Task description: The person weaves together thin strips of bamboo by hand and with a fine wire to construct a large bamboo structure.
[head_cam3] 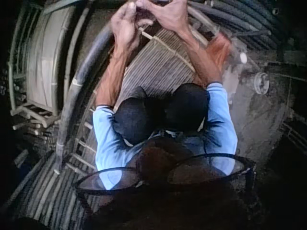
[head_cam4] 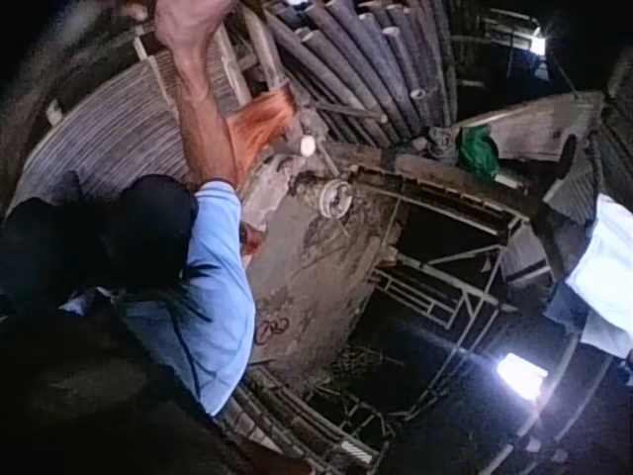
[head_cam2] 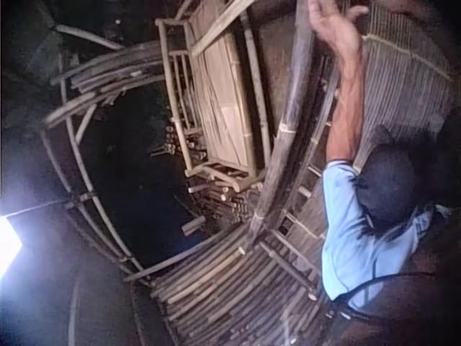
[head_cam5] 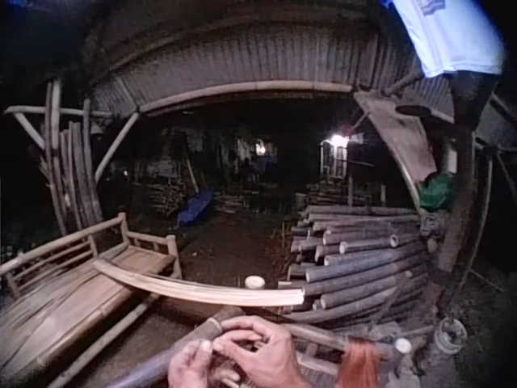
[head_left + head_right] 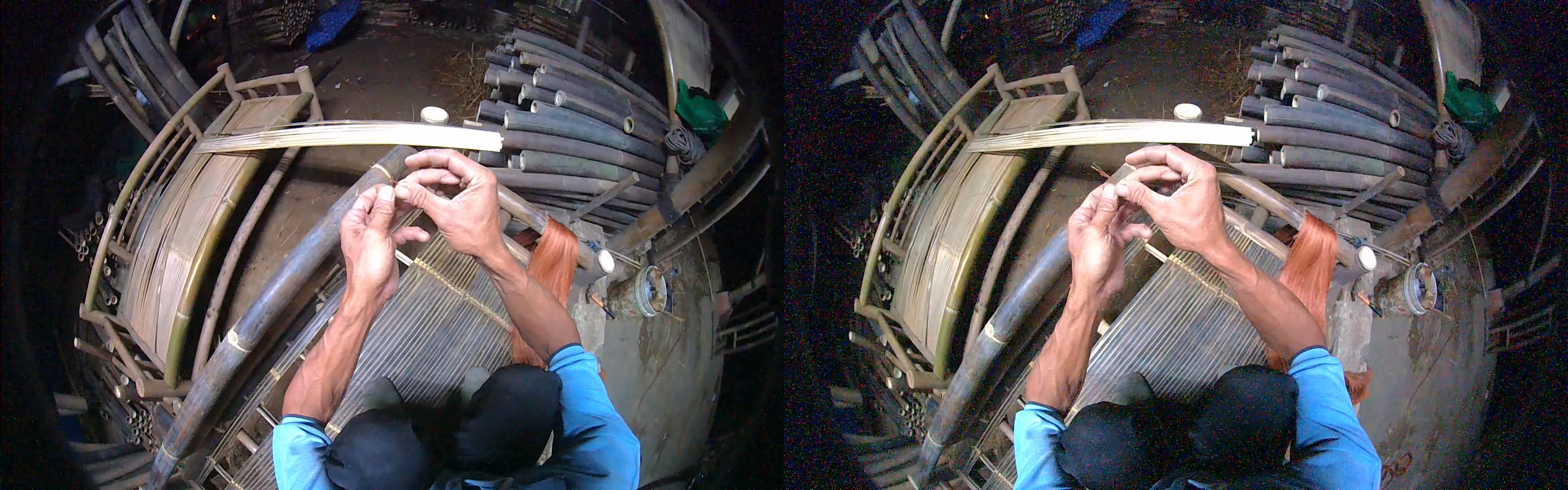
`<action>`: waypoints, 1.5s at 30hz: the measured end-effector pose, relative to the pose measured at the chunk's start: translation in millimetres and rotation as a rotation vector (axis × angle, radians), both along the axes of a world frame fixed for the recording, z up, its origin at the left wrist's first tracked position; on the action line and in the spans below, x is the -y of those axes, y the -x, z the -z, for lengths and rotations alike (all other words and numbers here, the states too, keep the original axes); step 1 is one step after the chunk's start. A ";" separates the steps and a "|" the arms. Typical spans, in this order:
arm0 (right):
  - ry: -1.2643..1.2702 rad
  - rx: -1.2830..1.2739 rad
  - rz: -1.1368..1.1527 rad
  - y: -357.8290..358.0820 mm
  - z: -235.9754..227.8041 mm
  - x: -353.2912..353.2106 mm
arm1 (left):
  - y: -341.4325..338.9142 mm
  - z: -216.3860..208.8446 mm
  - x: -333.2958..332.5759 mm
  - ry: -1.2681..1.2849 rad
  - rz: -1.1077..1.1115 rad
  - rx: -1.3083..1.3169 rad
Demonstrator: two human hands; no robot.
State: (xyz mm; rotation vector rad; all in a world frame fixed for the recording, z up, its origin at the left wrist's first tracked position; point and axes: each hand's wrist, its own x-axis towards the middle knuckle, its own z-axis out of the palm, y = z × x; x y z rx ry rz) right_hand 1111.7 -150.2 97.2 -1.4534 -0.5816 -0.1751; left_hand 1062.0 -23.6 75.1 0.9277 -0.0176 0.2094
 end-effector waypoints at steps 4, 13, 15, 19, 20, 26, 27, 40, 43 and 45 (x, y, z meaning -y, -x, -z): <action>0.068 -0.006 0.040 1.0 -4.4 4.7 | 1.8 -1.3 -4.6 -0.114 -0.040 0.005; 0.004 0.007 -0.049 5.0 -4.5 9.0 | 12.2 -7.8 -5.6 -0.175 -0.083 -0.091; 0.112 -0.001 -0.016 5.1 -6.6 12.7 | 13.0 -9.2 -5.6 -0.189 -0.066 -0.097; 0.105 -0.013 -0.053 6.3 -10.7 20.0 | 14.0 -9.8 -4.1 -0.274 -0.055 -0.022; 0.105 0.009 -0.090 7.0 -12.3 21.0 | 14.4 -8.9 -5.7 -0.319 -0.065 -0.009; 0.189 0.047 -0.171 7.2 -8.0 26.1 | 13.5 -1.7 -15.9 -0.211 0.053 -0.114; 0.267 0.226 -0.139 4.3 -8.5 28.4 | 12.7 -1.4 -17.0 -0.211 0.055 -0.118; 0.448 0.778 0.041 2.0 -3.0 24.9 | 12.8 9.7 -24.9 -0.103 0.221 -0.170; 0.516 0.698 0.107 7.9 -1.3 29.0 | 15.6 7.9 -21.8 -0.203 0.155 -0.104; 0.492 0.655 0.133 9.2 5.6 23.2 | 16.0 14.9 -22.6 -0.337 0.027 -0.044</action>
